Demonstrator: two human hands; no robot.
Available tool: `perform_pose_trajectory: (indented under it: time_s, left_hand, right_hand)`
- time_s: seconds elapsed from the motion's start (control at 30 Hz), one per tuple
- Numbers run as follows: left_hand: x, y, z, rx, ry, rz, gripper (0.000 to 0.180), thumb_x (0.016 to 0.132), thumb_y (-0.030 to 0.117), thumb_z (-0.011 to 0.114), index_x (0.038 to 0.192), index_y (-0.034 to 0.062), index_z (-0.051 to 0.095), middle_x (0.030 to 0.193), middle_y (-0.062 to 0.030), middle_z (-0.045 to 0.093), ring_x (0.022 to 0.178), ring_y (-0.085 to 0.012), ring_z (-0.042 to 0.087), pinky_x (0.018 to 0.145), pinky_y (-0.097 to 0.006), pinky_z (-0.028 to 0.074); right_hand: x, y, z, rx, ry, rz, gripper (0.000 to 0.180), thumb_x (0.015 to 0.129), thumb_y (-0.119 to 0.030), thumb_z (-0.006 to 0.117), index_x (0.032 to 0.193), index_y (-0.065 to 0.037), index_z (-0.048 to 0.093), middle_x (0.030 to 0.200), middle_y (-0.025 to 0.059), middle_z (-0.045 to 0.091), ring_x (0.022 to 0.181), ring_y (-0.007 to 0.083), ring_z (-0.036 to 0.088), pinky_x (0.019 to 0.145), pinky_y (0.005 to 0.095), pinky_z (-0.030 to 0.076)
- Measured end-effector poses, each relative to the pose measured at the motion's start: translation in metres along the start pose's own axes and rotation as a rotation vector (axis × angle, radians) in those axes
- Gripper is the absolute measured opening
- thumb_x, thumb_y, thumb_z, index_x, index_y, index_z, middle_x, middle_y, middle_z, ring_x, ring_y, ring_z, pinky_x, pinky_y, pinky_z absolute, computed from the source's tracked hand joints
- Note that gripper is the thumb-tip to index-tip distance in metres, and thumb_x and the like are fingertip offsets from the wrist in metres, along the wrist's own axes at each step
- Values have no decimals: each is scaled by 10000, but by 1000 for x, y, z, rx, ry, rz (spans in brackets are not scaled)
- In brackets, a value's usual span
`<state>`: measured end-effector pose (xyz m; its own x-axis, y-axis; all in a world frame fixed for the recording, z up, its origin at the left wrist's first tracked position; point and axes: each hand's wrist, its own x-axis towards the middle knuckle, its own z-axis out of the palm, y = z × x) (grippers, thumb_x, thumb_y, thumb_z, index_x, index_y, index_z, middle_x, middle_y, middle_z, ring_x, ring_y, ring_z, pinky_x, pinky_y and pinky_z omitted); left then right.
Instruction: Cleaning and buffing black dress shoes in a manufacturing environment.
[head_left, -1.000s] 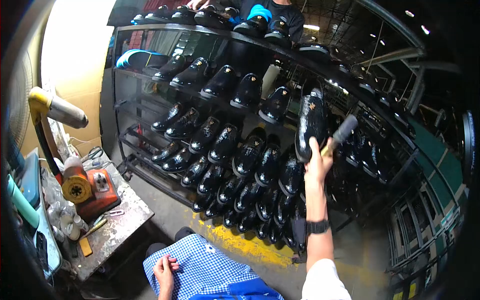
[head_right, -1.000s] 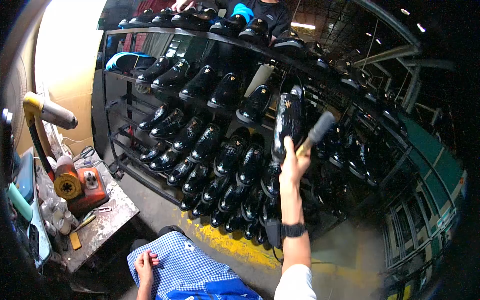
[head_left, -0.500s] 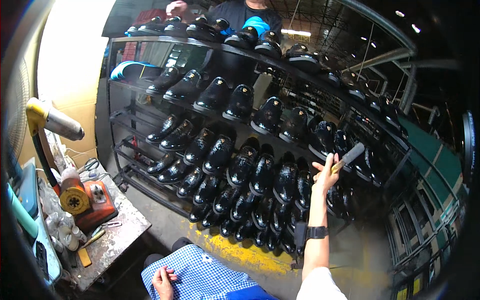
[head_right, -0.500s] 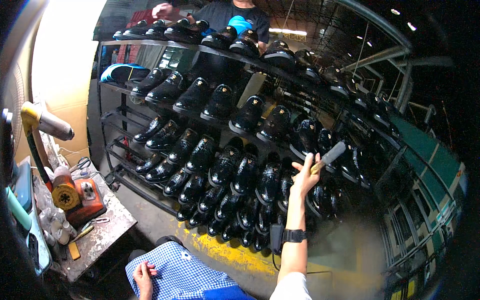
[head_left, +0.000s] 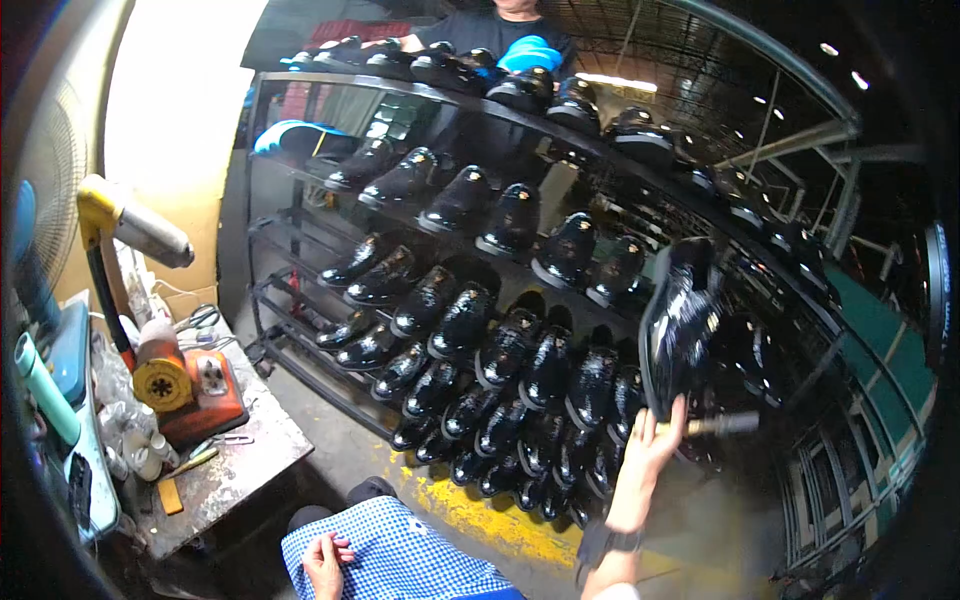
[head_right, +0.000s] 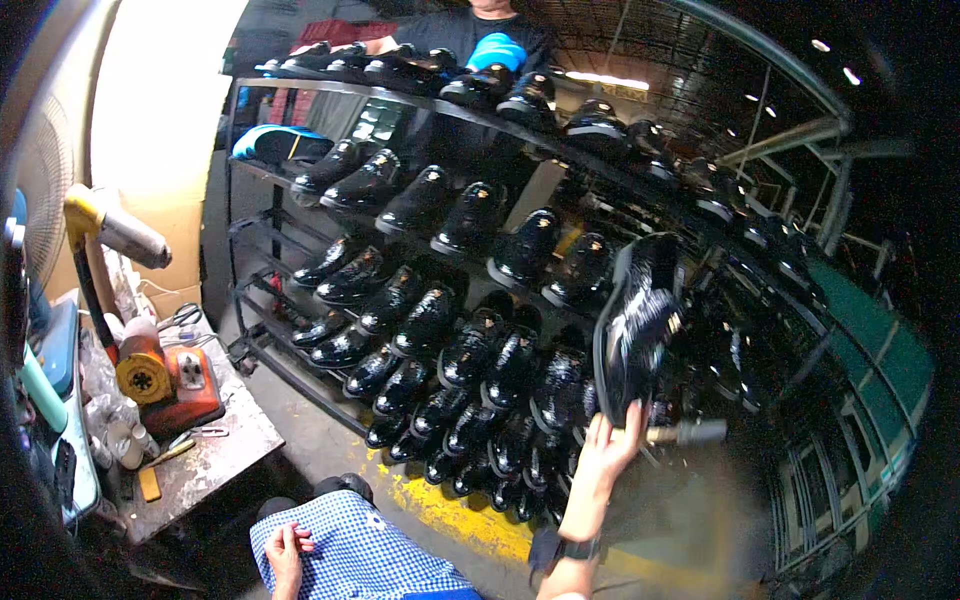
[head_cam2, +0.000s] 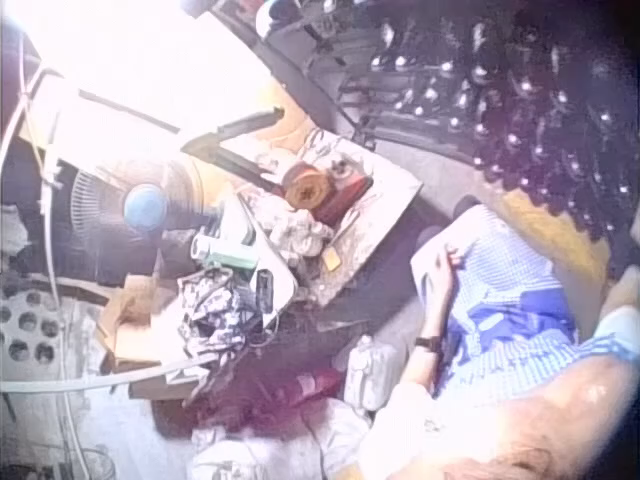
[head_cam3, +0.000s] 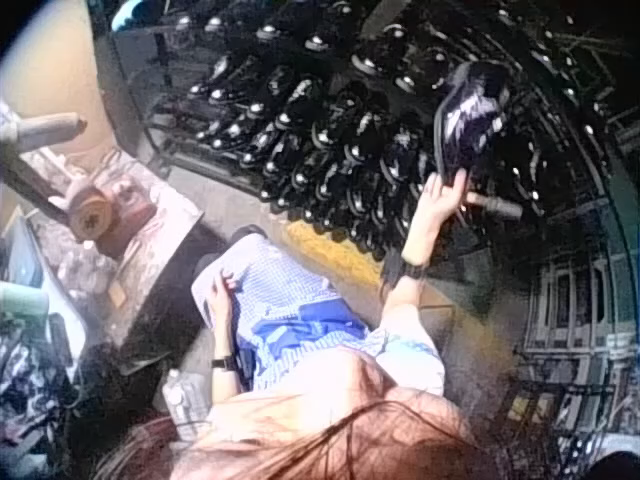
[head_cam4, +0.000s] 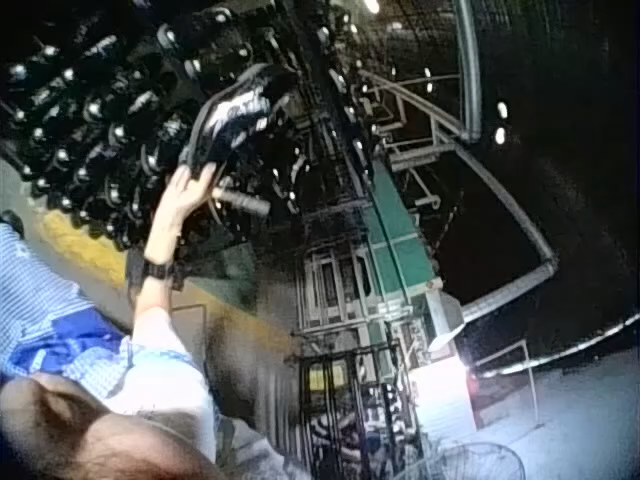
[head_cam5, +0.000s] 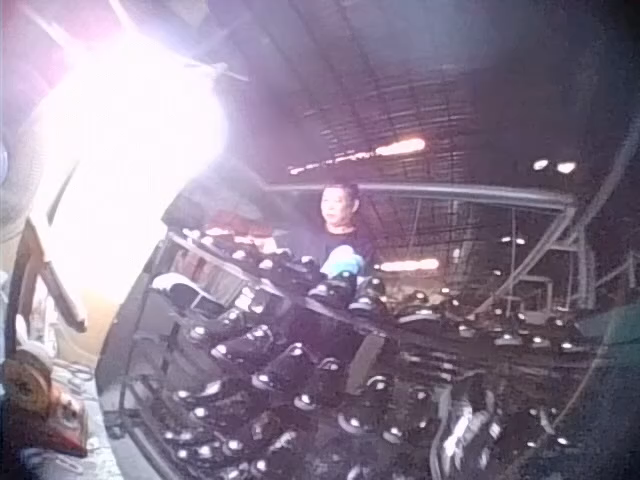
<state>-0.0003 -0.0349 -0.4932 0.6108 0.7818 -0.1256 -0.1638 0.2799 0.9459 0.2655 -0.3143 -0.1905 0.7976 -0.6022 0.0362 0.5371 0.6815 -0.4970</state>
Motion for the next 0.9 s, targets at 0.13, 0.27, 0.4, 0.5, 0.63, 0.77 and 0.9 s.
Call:
perform_pose_trajectory:
  time_s: [0.13,0.27,0.4,0.5,0.63,0.77,0.9]
  left_hand:
    - [3,1,2,-39,-29,-50,269,920,197,416,934,-41,541,721,-113,605,542,-131,574,504,-211,476]
    - [5,10,3,-27,60,-142,262,909,191,434,945,-41,550,742,-114,604,522,-130,560,498,-229,468]
    - [10,47,22,-16,1,-118,321,907,280,436,1040,2,528,840,-101,600,598,-145,583,546,-232,474]
    - [14,90,46,-92,-121,25,272,907,202,447,1056,-13,522,909,-138,607,632,-153,595,578,-256,505]
    - [13,122,69,-91,-231,177,225,884,91,464,1086,7,521,964,-118,595,678,-131,605,577,-231,507]
    - [17,130,75,301,-187,377,250,824,33,542,1073,21,528,897,-68,565,636,-94,584,519,-186,476]
    - [23,126,76,486,-67,522,202,787,10,573,987,6,550,838,-83,557,609,-103,579,487,-204,470]
  right_hand:
    - [-25,14,-83,9,-622,338,433,828,-540,421,909,-136,553,433,-9,341,293,109,243,353,228,228]
    - [-80,40,-104,-224,-666,640,475,741,-567,530,834,-102,568,485,-10,444,284,109,267,331,237,244]
    - [-130,53,-106,-266,-603,1120,315,720,-364,659,816,-84,550,625,27,554,301,97,342,330,220,317]
    - [-150,67,-120,-394,-523,1265,220,788,-300,607,768,-105,506,603,25,537,290,82,306,329,221,302]
    - [-170,80,-138,-454,-476,1388,164,824,-231,560,891,-89,513,636,30,544,295,68,292,322,212,292]
    - [-191,82,-135,-545,-660,1308,320,837,-176,519,1114,-26,465,735,40,563,317,37,286,313,174,262]
    - [-201,85,-130,-640,-763,1162,416,828,-132,513,1206,9,411,791,34,575,330,12,263,295,153,198]
